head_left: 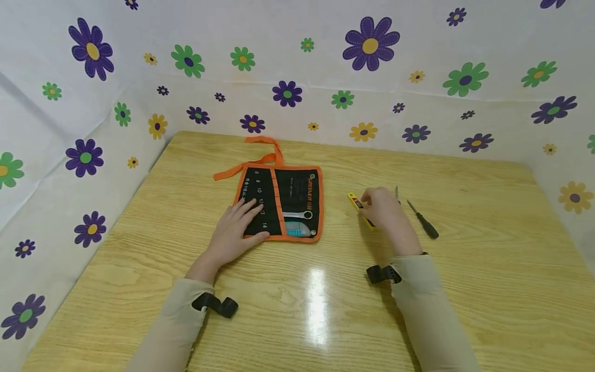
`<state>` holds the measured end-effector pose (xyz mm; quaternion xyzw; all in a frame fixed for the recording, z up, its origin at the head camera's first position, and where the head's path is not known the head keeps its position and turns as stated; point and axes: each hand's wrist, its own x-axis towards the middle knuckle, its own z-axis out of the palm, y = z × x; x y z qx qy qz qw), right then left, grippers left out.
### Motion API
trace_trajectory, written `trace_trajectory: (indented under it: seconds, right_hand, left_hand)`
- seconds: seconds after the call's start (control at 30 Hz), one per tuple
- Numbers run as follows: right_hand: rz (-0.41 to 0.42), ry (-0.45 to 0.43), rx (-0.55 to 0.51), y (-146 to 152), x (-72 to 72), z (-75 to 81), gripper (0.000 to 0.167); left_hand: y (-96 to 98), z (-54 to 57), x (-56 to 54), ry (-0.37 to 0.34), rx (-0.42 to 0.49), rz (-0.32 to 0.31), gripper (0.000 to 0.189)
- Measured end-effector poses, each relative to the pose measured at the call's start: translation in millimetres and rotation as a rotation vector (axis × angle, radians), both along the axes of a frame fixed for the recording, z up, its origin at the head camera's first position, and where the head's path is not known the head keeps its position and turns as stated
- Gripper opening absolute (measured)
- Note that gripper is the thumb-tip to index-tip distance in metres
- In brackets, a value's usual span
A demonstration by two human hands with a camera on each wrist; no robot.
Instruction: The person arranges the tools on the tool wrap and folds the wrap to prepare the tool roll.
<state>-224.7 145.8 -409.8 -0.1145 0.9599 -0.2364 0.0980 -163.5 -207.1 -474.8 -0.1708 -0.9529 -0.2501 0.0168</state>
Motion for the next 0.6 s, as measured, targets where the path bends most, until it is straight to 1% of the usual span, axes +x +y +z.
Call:
trace_trajectory:
  seconds: [0.07,0.17,0.27,0.43,0.6]
  right_hand:
    - [-0.007,-0.034,0.043,1.8,1.6,2.4,0.03]
    - [0.012,-0.089,0.09,3.2,2.9,4.1,0.031]
    - [0.042,-0.117,0.092,2.4,2.9,3.7,0.028]
    - [0.072,-0.089,0.057,-0.7,2.9,1.5,0.021]
    - [0.088,-0.013,0.046,-5.4,1.3,1.1,0.024]
  left_hand:
    - [0.2,0.0,-0.3,0.002,-0.001,0.0,0.073]
    - [0.5,-1.0,-0.6,0.002,-0.001,-0.001,0.073]
    - [0.5,-1.4,-0.9,0.001,0.002,-0.001,0.072]
    - [-0.7,-1.4,-1.1,-0.003,0.003,-0.002,0.073]
    - [-1.3,-0.3,-1.1,-0.007,-0.006,0.0,0.072]
